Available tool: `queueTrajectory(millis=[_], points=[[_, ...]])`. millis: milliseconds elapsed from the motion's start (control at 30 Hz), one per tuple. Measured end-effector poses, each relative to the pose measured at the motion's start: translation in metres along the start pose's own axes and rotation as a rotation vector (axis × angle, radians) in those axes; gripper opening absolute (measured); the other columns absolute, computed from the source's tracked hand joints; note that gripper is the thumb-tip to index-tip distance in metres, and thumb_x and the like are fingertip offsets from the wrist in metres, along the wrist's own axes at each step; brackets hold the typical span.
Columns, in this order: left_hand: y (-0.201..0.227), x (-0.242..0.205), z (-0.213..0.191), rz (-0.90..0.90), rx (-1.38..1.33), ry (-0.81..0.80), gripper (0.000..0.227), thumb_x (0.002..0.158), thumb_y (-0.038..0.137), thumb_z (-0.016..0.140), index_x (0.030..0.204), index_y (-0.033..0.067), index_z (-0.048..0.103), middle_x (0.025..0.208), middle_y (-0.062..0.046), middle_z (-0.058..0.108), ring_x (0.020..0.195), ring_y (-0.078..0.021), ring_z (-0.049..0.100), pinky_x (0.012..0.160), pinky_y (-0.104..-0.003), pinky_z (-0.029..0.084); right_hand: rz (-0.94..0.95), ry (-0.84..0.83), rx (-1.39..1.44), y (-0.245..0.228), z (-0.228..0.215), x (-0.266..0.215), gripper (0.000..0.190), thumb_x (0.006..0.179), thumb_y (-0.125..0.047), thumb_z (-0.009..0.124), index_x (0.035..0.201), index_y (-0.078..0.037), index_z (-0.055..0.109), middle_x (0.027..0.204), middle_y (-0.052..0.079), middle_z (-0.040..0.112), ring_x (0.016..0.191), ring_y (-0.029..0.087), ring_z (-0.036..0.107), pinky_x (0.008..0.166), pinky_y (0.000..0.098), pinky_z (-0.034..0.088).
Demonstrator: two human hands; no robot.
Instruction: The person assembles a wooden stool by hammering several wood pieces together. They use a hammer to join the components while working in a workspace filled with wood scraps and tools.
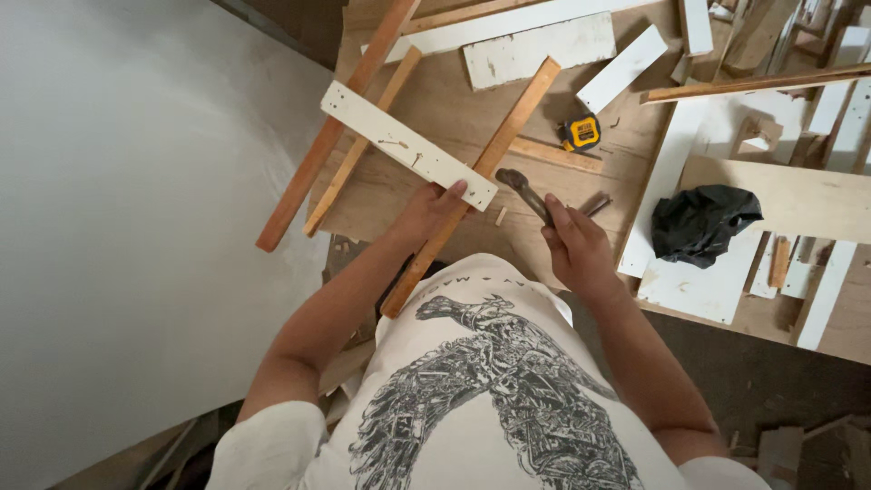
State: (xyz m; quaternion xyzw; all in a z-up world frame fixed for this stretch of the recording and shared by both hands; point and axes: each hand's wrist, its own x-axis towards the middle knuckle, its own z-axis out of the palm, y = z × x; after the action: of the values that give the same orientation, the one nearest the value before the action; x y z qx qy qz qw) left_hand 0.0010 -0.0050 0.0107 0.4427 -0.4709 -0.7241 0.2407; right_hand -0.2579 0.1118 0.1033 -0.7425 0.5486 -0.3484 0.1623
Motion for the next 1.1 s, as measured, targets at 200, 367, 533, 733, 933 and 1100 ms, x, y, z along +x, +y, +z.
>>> queueTrajectory(millis=[200, 367, 533, 733, 933, 1100], points=[[-0.005, 0.0, 0.001, 0.009, -0.018, 0.012, 0.048, 0.102, 0.042, 0.058, 0.116, -0.0025, 0.07, 0.103, -0.009, 0.076, 0.089, -0.0156, 0.07, 0.08, -0.033, 0.057, 0.017, 0.048, 0.065, 0.01, 0.01, -0.01, 0.052, 0.098, 0.005, 0.06, 0.147, -0.003, 0.045, 0.098, 0.018, 0.065, 0.083, 0.036, 0.065, 0.073, 0.0427, 0.054], [-0.01, 0.004, 0.002, -0.022, 0.054, 0.047, 0.048, 0.104, 0.043, 0.057, 0.109, -0.0026, 0.074, 0.095, -0.01, 0.076, 0.084, -0.015, 0.07, 0.077, -0.032, 0.058, 0.133, -0.197, 0.012, 0.019, 0.018, -0.001, 0.056, 0.092, -0.001, 0.066, 0.145, -0.001, 0.049, 0.099, 0.021, 0.067, 0.088, 0.042, 0.066, 0.074, 0.0475, 0.053], [-0.01, 0.002, 0.005, 0.067, -0.074, 0.002, 0.047, 0.104, 0.042, 0.058, 0.111, -0.0019, 0.07, 0.096, -0.009, 0.075, 0.085, -0.0152, 0.069, 0.077, -0.032, 0.057, -0.005, 0.027, 0.101, 0.021, 0.018, -0.023, 0.046, 0.103, 0.0, 0.061, 0.146, -0.006, 0.048, 0.099, 0.014, 0.066, 0.083, 0.033, 0.065, 0.073, 0.043, 0.053], [0.003, -0.003, 0.005, 0.001, -0.013, 0.029, 0.047, 0.103, 0.042, 0.057, 0.114, -0.0018, 0.071, 0.098, -0.007, 0.075, 0.087, -0.0147, 0.069, 0.078, -0.031, 0.057, 0.033, -0.209, -0.027, 0.018, 0.026, -0.014, 0.063, 0.086, -0.001, 0.067, 0.147, -0.006, 0.05, 0.09, 0.017, 0.065, 0.074, 0.036, 0.063, 0.062, 0.0473, 0.052], [-0.001, -0.003, 0.005, 0.0, -0.059, 0.042, 0.048, 0.102, 0.041, 0.059, 0.117, -0.0035, 0.068, 0.104, -0.009, 0.074, 0.091, -0.0158, 0.07, 0.082, -0.033, 0.058, -0.019, 0.071, 0.096, 0.017, 0.015, -0.018, 0.057, 0.099, 0.004, 0.061, 0.153, -0.005, 0.044, 0.096, 0.016, 0.063, 0.079, 0.033, 0.063, 0.069, 0.042, 0.052], [0.001, -0.007, 0.004, 0.053, -0.113, 0.011, 0.047, 0.103, 0.04, 0.061, 0.119, -0.0043, 0.066, 0.108, -0.009, 0.072, 0.096, -0.0156, 0.068, 0.086, -0.033, 0.057, 0.05, 0.095, 0.115, 0.012, 0.011, -0.02, 0.053, 0.101, 0.005, 0.059, 0.152, -0.004, 0.046, 0.099, 0.016, 0.064, 0.081, 0.031, 0.065, 0.073, 0.0364, 0.054]])
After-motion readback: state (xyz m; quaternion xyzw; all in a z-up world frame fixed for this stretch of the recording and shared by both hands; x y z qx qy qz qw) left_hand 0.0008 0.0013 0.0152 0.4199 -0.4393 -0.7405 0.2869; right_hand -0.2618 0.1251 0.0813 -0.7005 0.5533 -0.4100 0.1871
